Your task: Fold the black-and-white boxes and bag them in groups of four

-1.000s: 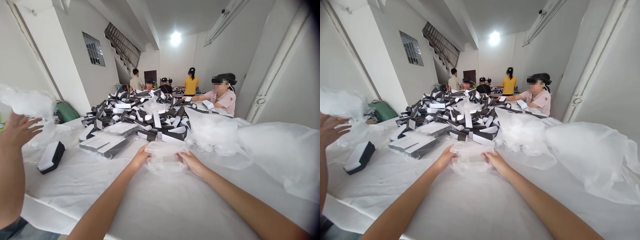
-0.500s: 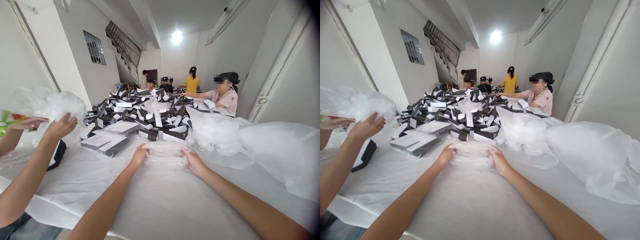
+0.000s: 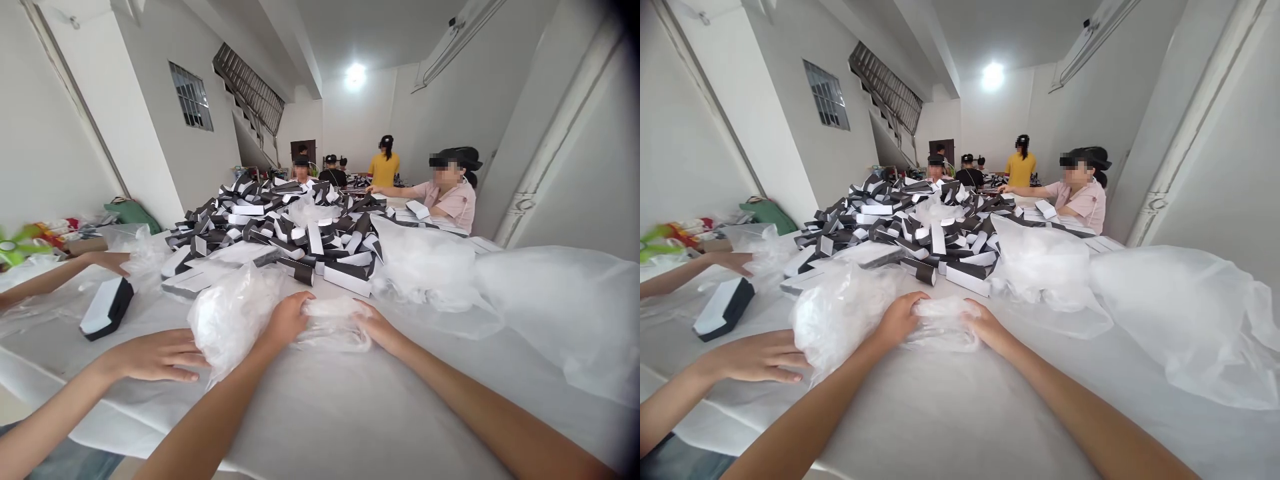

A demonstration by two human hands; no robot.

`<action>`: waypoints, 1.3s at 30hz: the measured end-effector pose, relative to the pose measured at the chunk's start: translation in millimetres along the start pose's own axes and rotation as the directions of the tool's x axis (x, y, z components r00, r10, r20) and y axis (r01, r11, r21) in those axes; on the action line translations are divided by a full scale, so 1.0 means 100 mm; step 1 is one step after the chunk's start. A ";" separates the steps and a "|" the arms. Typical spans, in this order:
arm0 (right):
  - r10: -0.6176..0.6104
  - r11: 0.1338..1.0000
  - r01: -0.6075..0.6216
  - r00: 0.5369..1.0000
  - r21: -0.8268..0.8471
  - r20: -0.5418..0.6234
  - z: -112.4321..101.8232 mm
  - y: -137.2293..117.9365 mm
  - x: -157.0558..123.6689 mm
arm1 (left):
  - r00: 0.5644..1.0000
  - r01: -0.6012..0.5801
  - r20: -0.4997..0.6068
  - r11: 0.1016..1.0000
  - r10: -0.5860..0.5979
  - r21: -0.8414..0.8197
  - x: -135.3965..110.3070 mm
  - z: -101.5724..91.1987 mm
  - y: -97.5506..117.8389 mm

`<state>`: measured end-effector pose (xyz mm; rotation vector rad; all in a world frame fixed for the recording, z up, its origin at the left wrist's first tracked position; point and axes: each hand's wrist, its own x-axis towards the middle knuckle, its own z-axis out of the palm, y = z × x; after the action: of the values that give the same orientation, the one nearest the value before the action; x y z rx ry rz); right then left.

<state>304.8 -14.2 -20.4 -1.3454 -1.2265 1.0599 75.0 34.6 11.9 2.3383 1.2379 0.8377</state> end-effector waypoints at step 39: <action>-0.828 0.441 0.655 0.561 -0.614 0.005 -0.02 -0.07 -0.17 | 0.946 0.219 -0.155 0.914 -0.284 -0.341 0.14 0.03 -0.27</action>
<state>303.8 -31.0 -13.4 -1.0701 -1.7252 -0.1987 66.1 60.9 -0.9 1.8269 1.3352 1.1117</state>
